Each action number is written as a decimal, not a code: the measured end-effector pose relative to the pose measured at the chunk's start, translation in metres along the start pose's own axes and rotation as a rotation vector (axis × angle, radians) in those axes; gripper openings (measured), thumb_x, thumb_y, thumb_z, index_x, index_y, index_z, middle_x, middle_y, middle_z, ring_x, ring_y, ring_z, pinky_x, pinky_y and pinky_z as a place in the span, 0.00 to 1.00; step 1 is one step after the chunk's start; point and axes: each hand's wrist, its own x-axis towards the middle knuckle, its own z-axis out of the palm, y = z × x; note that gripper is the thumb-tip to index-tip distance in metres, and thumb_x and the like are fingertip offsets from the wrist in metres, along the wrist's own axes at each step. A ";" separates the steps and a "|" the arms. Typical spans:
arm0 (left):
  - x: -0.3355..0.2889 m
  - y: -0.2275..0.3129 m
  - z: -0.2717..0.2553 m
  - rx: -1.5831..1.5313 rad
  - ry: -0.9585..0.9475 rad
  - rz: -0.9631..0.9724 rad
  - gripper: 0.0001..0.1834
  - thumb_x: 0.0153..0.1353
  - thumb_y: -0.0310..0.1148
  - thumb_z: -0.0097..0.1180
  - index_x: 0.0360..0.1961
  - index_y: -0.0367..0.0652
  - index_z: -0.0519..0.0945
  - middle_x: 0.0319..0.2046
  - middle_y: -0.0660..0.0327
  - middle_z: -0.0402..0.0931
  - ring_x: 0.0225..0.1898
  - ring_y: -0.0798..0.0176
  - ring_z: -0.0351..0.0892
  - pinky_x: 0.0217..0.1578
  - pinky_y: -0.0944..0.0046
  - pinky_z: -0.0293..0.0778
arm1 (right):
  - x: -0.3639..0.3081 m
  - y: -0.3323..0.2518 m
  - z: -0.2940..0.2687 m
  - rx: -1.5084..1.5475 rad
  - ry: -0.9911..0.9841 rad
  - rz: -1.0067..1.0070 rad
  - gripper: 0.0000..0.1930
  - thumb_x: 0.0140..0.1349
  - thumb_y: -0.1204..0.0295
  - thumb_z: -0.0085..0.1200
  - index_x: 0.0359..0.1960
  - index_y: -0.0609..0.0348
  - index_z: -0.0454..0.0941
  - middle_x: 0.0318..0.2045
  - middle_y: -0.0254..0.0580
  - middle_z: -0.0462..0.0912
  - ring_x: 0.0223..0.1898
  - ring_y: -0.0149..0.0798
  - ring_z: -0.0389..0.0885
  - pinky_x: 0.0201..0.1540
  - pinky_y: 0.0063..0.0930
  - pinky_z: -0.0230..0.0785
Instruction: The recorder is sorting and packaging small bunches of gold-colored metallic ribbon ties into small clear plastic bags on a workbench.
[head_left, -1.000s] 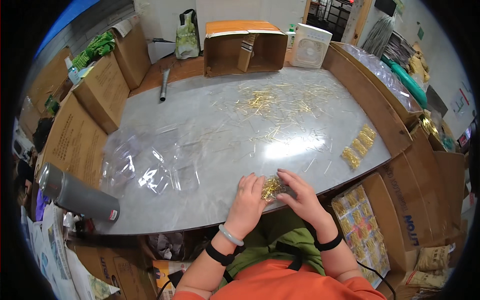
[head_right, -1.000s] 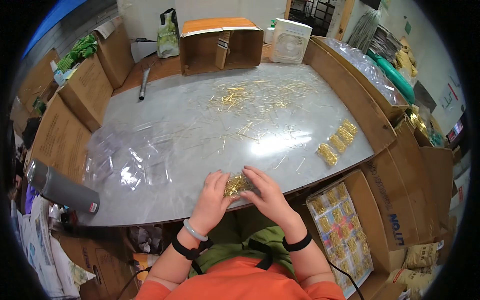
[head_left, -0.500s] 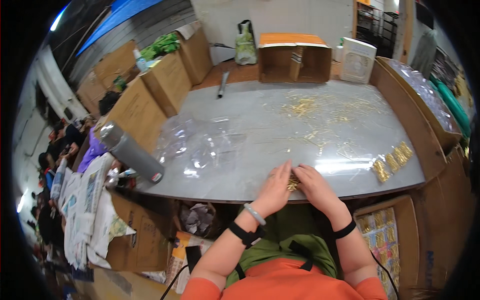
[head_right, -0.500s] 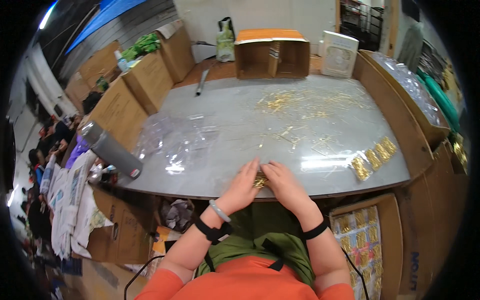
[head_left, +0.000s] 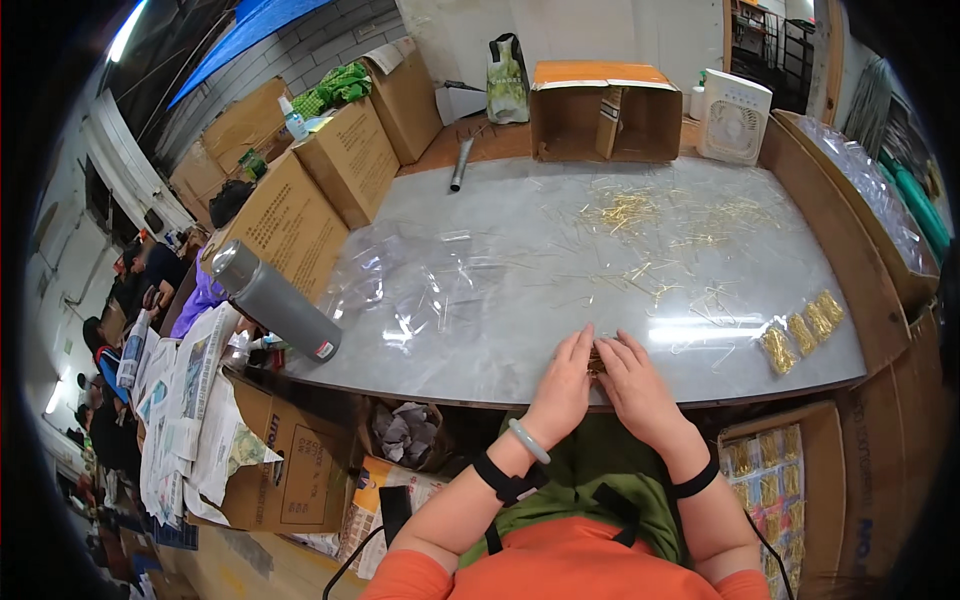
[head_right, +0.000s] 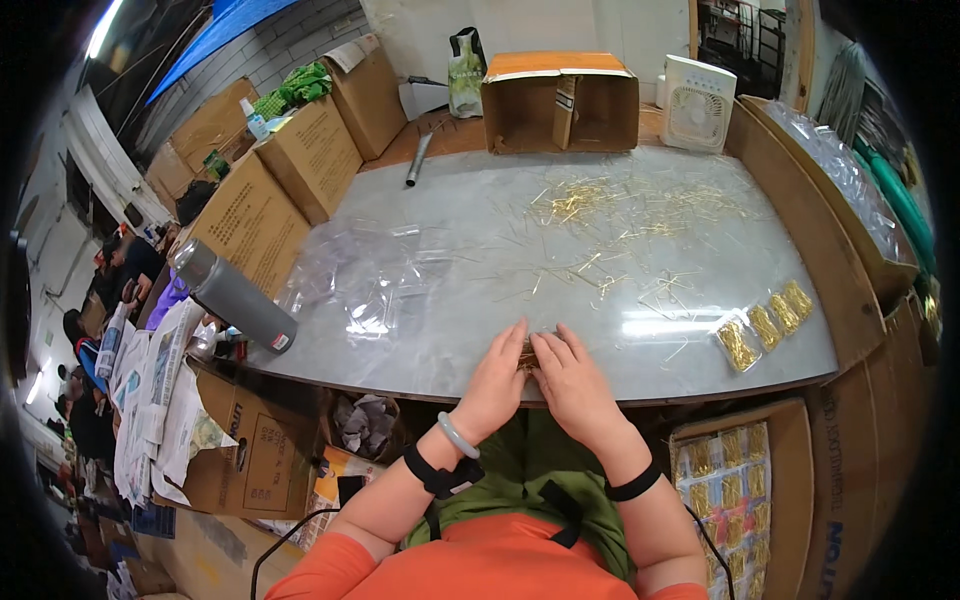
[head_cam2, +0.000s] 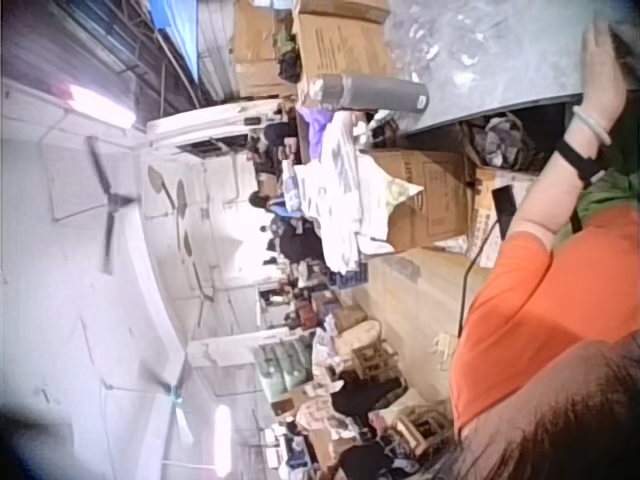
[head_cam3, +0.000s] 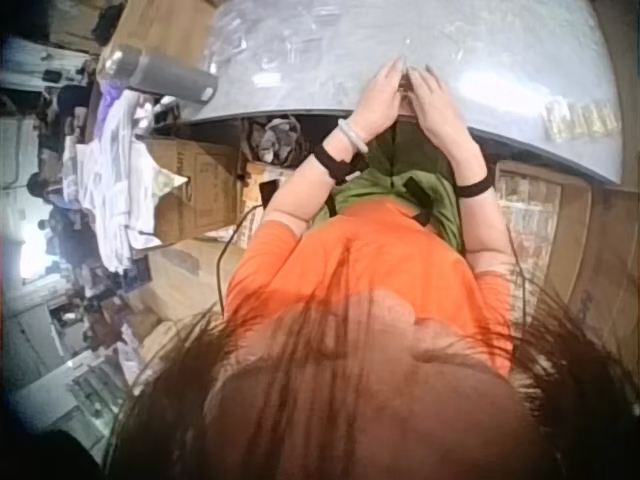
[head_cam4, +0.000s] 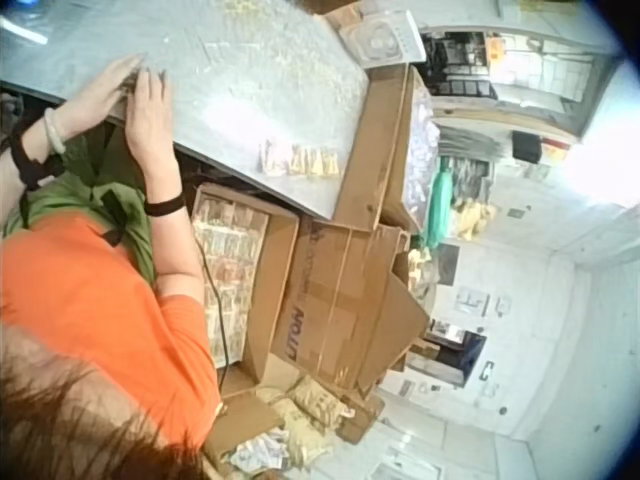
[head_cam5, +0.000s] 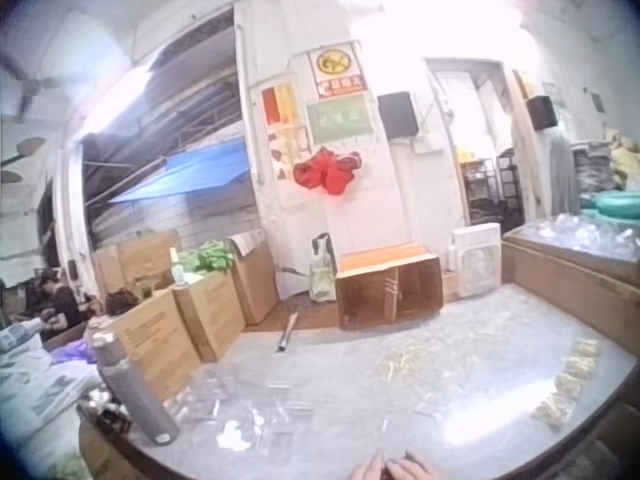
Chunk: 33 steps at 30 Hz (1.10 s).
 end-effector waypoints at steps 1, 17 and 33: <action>0.000 0.001 0.000 0.022 0.014 -0.030 0.37 0.62 0.18 0.56 0.73 0.32 0.60 0.69 0.39 0.60 0.71 0.37 0.62 0.70 0.51 0.62 | 0.001 0.000 0.002 -0.009 -0.005 0.013 0.27 0.66 0.77 0.55 0.67 0.63 0.67 0.63 0.56 0.72 0.70 0.63 0.63 0.70 0.49 0.61; -0.018 -0.075 -0.168 -0.059 0.300 -0.779 0.19 0.70 0.40 0.60 0.35 0.30 0.79 0.22 0.57 0.79 0.16 0.68 0.78 0.14 0.67 0.71 | 0.004 -0.004 0.005 -0.161 0.083 0.132 0.26 0.66 0.75 0.57 0.66 0.61 0.68 0.62 0.52 0.72 0.70 0.63 0.63 0.69 0.50 0.63; -0.057 0.000 -0.137 -0.800 -0.327 -0.639 0.10 0.72 0.31 0.56 0.37 0.34 0.76 0.36 0.50 0.85 0.36 0.59 0.88 0.36 0.65 0.86 | 0.006 -0.053 -0.010 0.155 0.189 -0.230 0.18 0.58 0.76 0.63 0.51 0.51 0.81 0.60 0.49 0.77 0.60 0.55 0.75 0.59 0.45 0.72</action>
